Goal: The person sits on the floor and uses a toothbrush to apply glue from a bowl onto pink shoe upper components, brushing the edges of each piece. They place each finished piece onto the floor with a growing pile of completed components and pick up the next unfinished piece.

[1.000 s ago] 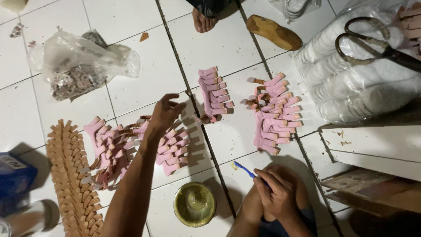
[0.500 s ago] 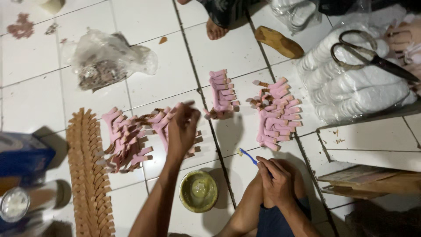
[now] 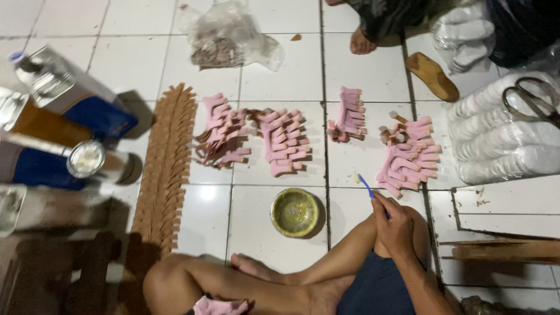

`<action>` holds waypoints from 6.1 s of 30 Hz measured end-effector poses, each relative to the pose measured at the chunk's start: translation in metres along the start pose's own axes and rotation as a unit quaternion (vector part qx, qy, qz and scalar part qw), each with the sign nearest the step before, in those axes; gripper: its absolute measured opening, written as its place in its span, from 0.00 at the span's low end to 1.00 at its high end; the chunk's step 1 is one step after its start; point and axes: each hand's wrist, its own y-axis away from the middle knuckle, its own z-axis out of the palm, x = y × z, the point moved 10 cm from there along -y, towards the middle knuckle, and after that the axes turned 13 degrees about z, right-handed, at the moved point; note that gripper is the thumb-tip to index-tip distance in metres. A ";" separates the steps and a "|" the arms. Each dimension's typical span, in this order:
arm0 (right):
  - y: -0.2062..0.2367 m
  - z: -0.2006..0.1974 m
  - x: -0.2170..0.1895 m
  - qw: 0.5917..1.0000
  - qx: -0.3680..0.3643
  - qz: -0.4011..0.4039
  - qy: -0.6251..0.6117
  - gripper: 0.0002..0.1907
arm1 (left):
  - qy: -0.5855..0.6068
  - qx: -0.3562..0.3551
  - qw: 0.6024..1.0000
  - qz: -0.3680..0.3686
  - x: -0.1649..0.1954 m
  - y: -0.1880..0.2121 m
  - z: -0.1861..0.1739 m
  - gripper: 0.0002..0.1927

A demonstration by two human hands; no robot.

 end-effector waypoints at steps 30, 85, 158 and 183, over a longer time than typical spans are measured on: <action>0.152 0.130 0.007 0.959 -0.205 0.119 -0.155 0.15 | -0.090 0.093 0.988 0.086 -0.027 0.158 -0.143 0.11; 0.159 0.039 -0.124 0.960 -0.189 0.128 -0.165 0.09 | 0.792 -0.048 0.587 -0.162 0.097 0.036 0.015 0.17; 0.128 -0.010 -0.199 0.982 -0.153 -0.112 0.000 0.12 | 0.762 -0.071 0.633 -0.117 0.099 0.003 -0.056 0.21; 0.142 0.007 -0.253 0.966 -0.124 -0.216 0.071 0.16 | 0.778 -0.127 0.588 -0.182 0.104 0.010 -0.037 0.20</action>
